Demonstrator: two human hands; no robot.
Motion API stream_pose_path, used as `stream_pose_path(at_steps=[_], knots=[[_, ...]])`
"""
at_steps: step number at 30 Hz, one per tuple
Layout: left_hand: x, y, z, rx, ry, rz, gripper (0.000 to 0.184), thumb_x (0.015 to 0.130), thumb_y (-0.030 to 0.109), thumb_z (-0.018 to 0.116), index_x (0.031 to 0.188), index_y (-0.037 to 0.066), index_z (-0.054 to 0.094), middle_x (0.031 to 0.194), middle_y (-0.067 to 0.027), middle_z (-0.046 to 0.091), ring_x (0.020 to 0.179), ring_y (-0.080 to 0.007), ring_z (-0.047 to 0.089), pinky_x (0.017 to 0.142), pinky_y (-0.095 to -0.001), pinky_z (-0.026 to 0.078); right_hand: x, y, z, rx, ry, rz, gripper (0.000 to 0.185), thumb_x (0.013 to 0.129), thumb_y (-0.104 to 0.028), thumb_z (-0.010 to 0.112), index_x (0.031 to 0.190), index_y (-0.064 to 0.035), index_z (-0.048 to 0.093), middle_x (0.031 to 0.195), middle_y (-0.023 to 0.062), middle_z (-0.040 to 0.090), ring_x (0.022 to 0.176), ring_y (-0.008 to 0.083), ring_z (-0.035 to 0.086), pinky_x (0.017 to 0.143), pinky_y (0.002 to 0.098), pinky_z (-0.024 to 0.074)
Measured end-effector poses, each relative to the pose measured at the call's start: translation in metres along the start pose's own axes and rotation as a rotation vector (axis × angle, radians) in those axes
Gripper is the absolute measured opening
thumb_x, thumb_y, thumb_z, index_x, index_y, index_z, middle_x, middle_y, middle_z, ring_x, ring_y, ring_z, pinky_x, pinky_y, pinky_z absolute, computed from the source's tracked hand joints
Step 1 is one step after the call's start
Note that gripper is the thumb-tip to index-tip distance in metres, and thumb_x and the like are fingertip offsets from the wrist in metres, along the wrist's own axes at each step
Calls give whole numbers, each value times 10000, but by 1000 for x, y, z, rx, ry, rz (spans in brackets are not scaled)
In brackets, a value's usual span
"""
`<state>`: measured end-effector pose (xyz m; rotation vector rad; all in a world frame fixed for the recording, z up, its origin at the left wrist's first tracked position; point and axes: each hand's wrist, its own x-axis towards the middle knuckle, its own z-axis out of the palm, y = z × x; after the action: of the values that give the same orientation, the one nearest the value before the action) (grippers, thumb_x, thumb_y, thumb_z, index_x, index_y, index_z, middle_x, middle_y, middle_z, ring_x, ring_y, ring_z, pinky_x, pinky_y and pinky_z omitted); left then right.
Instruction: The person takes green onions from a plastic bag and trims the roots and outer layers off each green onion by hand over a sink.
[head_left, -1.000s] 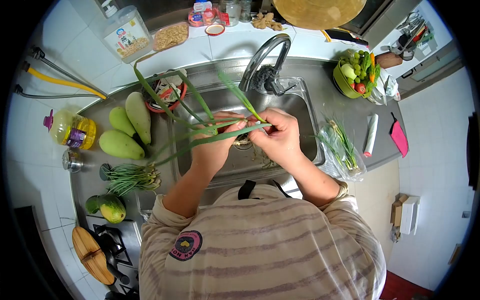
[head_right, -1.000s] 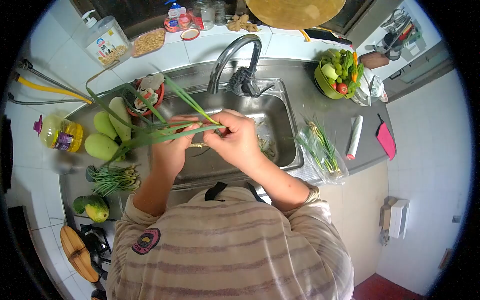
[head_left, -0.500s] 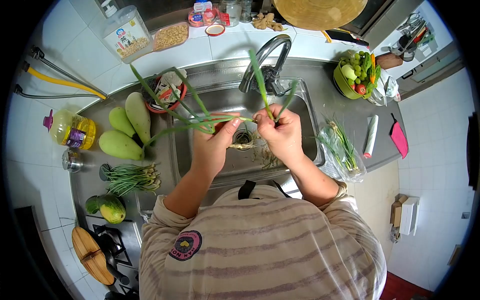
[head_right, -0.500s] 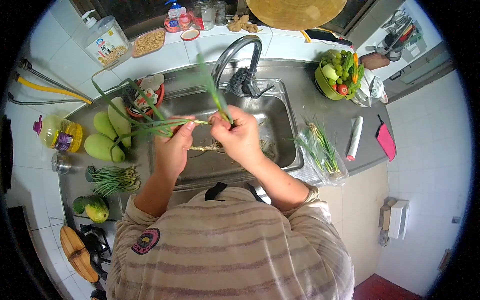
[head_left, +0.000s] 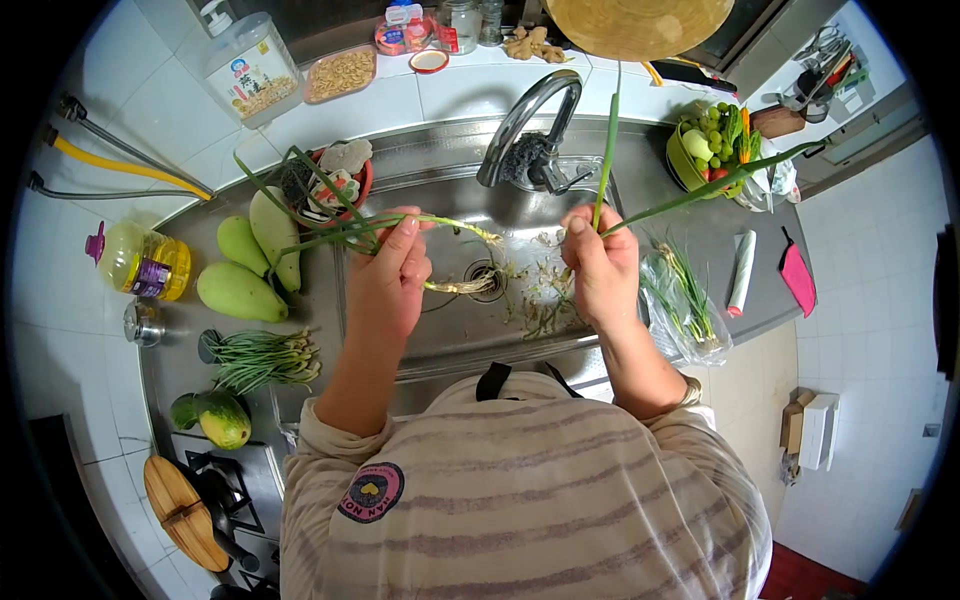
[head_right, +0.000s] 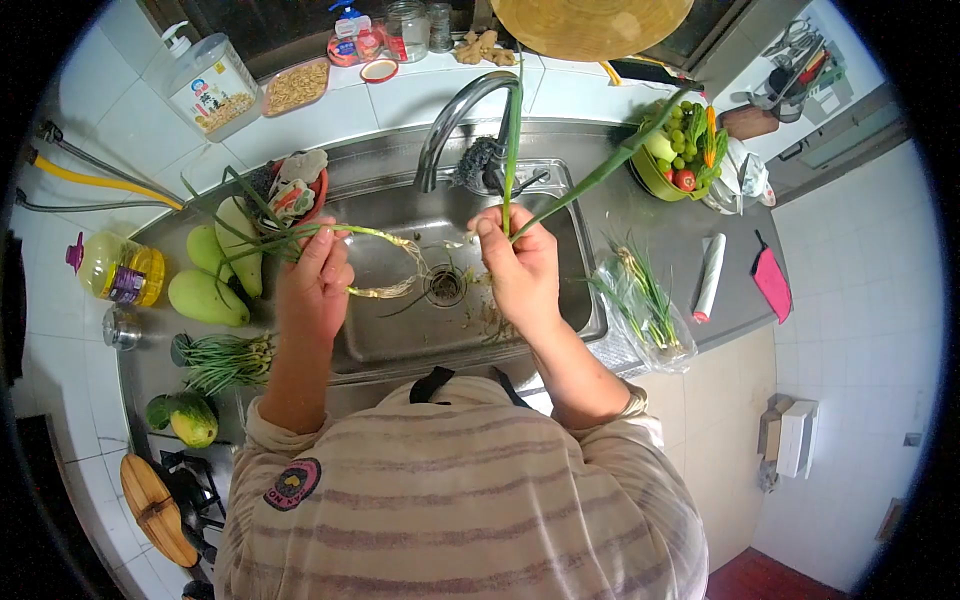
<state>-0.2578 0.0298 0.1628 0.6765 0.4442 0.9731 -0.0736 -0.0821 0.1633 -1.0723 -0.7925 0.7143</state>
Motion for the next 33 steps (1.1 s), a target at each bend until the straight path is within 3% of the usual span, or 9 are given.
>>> stream_pose_path(at_steps=[2,6,10,12,16,19,22,28,33], knots=[[-1,1,0,28,-29,-5,117,854,30,527,944,48,599,811,-51,585,525,-27,343,434,-177,256,3,-4,-5,-298,-26,72,104,878,-105,543,856,-23,602,657,-63,480,571,3,363,501,157,283],[-7,3,10,191,-64,-69,109,859,25,493,945,11,558,766,-30,531,526,-45,353,451,-176,271,2,-7,11,-199,-132,49,161,829,-106,622,970,-28,629,606,-82,442,549,7,331,472,173,270],[-11,1,13,271,-100,-108,117,850,16,493,952,-16,540,737,-23,509,540,-47,356,461,-186,267,5,-10,21,-261,-353,138,159,786,-79,663,926,-10,634,542,-87,391,517,16,316,451,192,267],[-9,-1,11,280,-209,-69,105,825,10,546,927,-6,561,789,-54,582,502,-30,352,436,-180,263,4,-12,26,-283,-357,124,152,777,-73,670,914,-14,638,549,-77,398,523,18,331,454,195,278],[-10,0,17,229,-155,-116,108,814,11,568,920,-8,562,749,-35,570,492,-29,351,433,-187,261,4,-10,28,-404,-355,-30,143,750,-53,687,884,-21,647,599,-42,439,543,24,375,464,207,311],[-9,-6,11,273,-188,-102,105,801,15,594,901,-7,568,694,-19,560,487,-28,346,433,-193,267,3,-2,27,-428,-340,-1,140,738,-41,687,871,-16,650,648,-13,478,556,30,400,473,211,324],[-9,-4,16,336,-135,-101,100,789,20,618,879,-6,584,651,-2,542,495,-29,365,436,-194,272,2,-15,33,-446,-306,33,127,731,-8,679,855,-2,649,656,-18,527,585,31,424,514,200,337],[-8,-8,14,538,-208,73,98,788,16,626,883,-3,611,616,27,512,521,-26,398,454,-183,276,3,-7,27,-501,-340,-69,109,776,-49,652,876,-6,646,638,-37,494,593,26,411,514,196,335],[-9,-7,13,548,-203,15,98,795,16,617,892,1,612,613,39,496,520,-20,373,456,-186,269,3,-8,28,-428,-331,87,92,818,-85,615,858,-3,630,661,-34,487,594,26,403,507,201,333]])
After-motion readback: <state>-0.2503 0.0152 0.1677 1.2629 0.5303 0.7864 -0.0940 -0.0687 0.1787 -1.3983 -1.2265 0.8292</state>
